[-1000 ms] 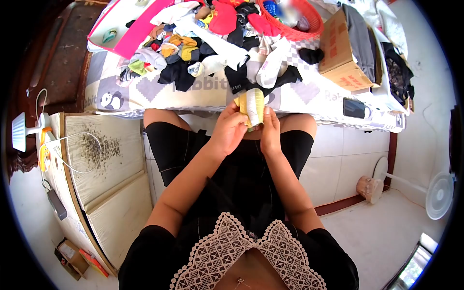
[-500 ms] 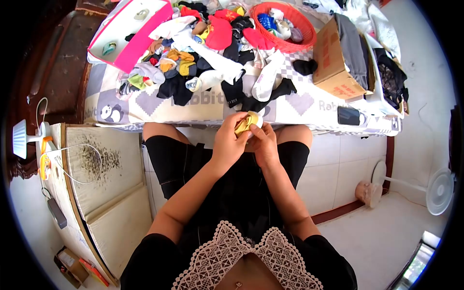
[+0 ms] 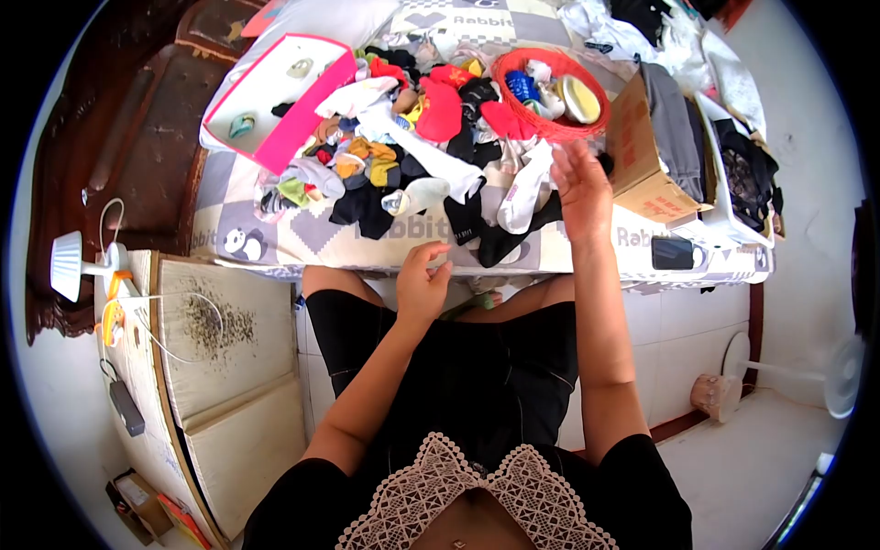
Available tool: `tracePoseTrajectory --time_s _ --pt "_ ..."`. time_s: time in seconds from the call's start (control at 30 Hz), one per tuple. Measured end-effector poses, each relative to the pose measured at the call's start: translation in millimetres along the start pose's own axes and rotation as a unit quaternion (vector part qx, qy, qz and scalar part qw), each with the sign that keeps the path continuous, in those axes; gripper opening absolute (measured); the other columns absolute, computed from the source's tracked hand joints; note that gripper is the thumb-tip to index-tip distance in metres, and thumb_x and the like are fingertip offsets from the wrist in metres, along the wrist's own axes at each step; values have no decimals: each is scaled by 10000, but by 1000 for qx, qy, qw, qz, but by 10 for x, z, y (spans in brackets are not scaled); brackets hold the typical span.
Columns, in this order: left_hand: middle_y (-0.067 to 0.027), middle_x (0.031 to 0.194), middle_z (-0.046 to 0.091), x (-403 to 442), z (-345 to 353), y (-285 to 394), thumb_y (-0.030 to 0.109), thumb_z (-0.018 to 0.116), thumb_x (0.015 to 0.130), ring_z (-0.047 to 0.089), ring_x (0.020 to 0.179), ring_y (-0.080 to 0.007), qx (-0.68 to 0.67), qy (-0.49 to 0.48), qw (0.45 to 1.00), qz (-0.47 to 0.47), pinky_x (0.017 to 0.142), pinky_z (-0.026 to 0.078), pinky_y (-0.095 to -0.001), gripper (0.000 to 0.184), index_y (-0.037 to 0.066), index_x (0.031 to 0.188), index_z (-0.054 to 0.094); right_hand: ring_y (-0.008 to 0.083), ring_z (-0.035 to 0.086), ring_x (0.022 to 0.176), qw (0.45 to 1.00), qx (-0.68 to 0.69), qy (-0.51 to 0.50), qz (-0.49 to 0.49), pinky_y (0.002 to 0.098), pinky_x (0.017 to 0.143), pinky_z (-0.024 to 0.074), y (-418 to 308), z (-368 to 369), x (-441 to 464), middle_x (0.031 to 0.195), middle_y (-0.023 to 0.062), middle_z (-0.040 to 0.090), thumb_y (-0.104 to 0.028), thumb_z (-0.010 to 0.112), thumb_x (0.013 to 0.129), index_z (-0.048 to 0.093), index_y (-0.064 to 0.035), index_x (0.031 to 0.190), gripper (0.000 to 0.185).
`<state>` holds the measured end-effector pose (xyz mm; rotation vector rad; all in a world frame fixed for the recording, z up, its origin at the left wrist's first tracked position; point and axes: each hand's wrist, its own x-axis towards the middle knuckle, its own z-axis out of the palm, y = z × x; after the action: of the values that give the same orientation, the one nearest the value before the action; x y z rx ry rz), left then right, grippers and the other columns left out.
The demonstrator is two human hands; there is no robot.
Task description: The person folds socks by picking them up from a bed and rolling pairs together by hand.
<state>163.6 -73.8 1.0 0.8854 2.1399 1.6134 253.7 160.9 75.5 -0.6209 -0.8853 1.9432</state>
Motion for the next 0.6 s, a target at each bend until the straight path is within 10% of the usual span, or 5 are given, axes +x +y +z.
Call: tracePoseTrajectory --time_s 0.13,0.2,0.6 --pt "-82 1067 554 313 15 -163 34 615 786 559 970 -188 -47 -27 998 13 753 484 -282 248 42 1033 595 148 576 872 944 -323 -31 51 270 751 471 579 -387 -107 1057 64 597 -177 601 848 640 -39 940 170" --pt "-82 1109 532 569 97 -297 32 623 783 534 1018 -184 -115 -38 993 -5 802 466 -290 260 45 1041 595 274 561 952 766 -597 -123 -203 350 830 449 949 -676 -302 1076 150 577 -157 698 736 671 -64 863 160" --pt "-19 1253 489 1872 100 -563 192 564 842 368 1199 -164 -307 -90 905 -281 1035 206 -407 412 125 1246 516 359 411 1141 764 -617 -85 -169 400 945 384 1234 -955 -710 1268 174 437 -137 683 713 522 32 1158 503"
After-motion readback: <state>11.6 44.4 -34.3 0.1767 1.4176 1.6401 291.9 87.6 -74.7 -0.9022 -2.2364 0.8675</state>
